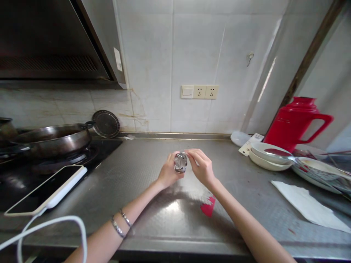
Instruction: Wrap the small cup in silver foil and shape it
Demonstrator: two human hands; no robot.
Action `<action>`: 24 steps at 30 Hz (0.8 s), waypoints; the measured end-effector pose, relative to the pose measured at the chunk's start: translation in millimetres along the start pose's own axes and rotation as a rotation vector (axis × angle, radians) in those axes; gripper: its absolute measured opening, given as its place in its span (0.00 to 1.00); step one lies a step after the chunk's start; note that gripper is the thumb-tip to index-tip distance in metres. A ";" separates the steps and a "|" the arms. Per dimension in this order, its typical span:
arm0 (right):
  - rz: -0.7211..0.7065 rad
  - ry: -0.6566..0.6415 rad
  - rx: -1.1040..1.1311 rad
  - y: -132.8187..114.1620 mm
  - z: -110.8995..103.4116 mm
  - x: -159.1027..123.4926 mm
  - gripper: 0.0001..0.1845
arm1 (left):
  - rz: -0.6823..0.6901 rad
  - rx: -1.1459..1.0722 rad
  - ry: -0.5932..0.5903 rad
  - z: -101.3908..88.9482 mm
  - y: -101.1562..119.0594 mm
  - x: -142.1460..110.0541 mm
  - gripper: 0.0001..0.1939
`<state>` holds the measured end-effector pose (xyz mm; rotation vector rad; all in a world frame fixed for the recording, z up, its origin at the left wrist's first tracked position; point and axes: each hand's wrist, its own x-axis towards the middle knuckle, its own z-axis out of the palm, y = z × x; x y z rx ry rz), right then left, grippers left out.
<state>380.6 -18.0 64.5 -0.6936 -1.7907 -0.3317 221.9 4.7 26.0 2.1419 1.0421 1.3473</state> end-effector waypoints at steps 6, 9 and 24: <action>-0.223 -0.230 -0.112 0.0 0.3 -6.1 0.15 | 0.069 0.039 -0.031 6.2 4.7 -1.7 0.36; -0.278 -0.233 -0.124 -3.9 3.0 -6.7 0.16 | 0.070 0.076 -0.022 3.7 5.1 -0.3 0.36; -0.297 -0.217 0.016 -13.1 1.5 -4.9 0.18 | 0.018 0.052 -0.020 0.4 5.2 -0.3 0.39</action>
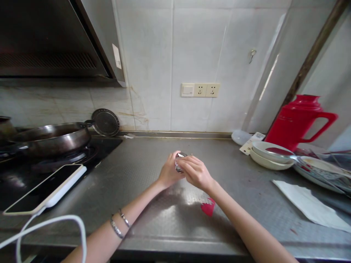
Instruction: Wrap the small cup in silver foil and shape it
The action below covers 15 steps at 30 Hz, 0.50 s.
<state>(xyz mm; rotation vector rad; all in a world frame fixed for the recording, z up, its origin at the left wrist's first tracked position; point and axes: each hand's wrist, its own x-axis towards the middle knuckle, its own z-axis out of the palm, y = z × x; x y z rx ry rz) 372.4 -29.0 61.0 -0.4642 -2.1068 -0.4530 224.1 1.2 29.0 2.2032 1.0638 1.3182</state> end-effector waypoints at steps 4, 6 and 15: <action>0.070 0.093 0.017 4.8 -3.7 -1.6 0.16 | -0.028 -0.048 0.022 -2.7 2.0 1.5 0.40; 0.138 0.153 0.005 9.8 -5.1 -3.4 0.16 | -0.045 -0.067 0.025 -3.5 2.4 1.9 0.40; 0.223 0.129 0.027 8.6 5.3 -6.8 0.15 | 0.015 -0.133 0.013 0.9 4.0 0.5 0.36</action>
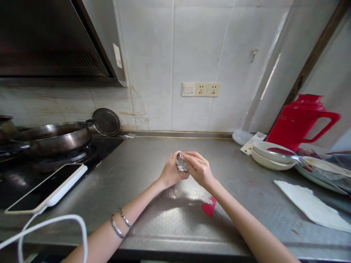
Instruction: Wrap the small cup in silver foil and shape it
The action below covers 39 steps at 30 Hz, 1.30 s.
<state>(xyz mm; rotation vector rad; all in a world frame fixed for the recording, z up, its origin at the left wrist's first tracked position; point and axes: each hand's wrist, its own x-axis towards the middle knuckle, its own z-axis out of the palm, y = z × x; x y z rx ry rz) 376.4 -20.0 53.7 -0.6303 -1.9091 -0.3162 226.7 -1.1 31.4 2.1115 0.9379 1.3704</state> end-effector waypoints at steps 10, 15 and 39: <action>-0.139 0.027 -0.010 -9.8 8.8 -4.0 0.18 | -0.150 -0.045 0.037 -1.9 -3.1 2.9 0.35; -0.166 -0.011 0.050 -15.2 9.9 -5.2 0.17 | -0.199 -0.130 0.041 -3.1 -6.3 3.4 0.32; 0.055 0.121 0.123 -8.2 10.0 -5.1 0.17 | -0.176 -0.291 0.050 2.1 0.1 2.9 0.31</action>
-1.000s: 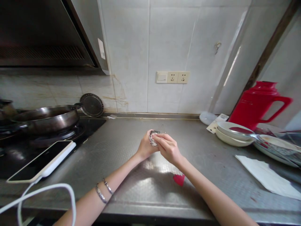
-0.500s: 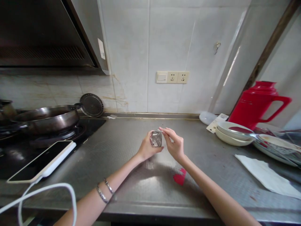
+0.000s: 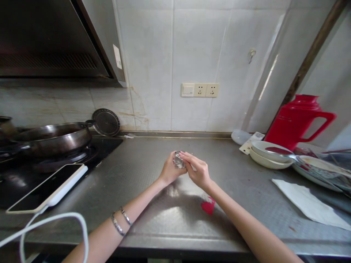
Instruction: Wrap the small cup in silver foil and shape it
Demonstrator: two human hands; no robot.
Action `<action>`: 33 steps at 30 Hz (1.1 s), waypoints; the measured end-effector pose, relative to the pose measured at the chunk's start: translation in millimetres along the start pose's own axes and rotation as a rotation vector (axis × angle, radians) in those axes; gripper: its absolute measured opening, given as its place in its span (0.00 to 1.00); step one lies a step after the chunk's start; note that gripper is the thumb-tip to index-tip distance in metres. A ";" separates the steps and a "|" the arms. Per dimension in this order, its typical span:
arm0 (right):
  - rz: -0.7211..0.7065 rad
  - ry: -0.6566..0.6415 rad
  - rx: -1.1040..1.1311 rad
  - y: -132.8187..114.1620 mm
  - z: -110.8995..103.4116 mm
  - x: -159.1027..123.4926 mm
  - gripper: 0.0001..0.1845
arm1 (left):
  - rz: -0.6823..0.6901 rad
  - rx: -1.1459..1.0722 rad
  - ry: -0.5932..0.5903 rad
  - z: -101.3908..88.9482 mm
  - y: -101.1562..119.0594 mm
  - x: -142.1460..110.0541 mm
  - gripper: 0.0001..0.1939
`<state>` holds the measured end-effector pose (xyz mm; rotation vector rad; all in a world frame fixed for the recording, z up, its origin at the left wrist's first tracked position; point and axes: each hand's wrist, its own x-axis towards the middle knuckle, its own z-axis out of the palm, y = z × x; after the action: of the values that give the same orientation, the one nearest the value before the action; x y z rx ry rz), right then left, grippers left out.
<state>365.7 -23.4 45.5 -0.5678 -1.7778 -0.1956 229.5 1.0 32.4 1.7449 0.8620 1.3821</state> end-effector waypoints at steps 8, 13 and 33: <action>-0.213 -0.149 -0.074 -1.7 3.8 -6.8 0.19 | -0.095 -0.003 0.093 -4.5 -7.6 4.4 0.27; -0.015 0.065 -0.116 -2.7 -4.4 5.4 0.12 | -0.116 -0.071 0.080 -3.0 -5.3 4.5 0.30; -0.068 -0.021 -0.019 -7.3 -7.2 7.9 0.13 | -0.114 -0.167 0.019 -1.1 6.3 3.3 0.28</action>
<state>367.0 -30.5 56.2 -0.5246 -1.8190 -0.2545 229.4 0.8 39.6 1.5355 0.8192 1.3574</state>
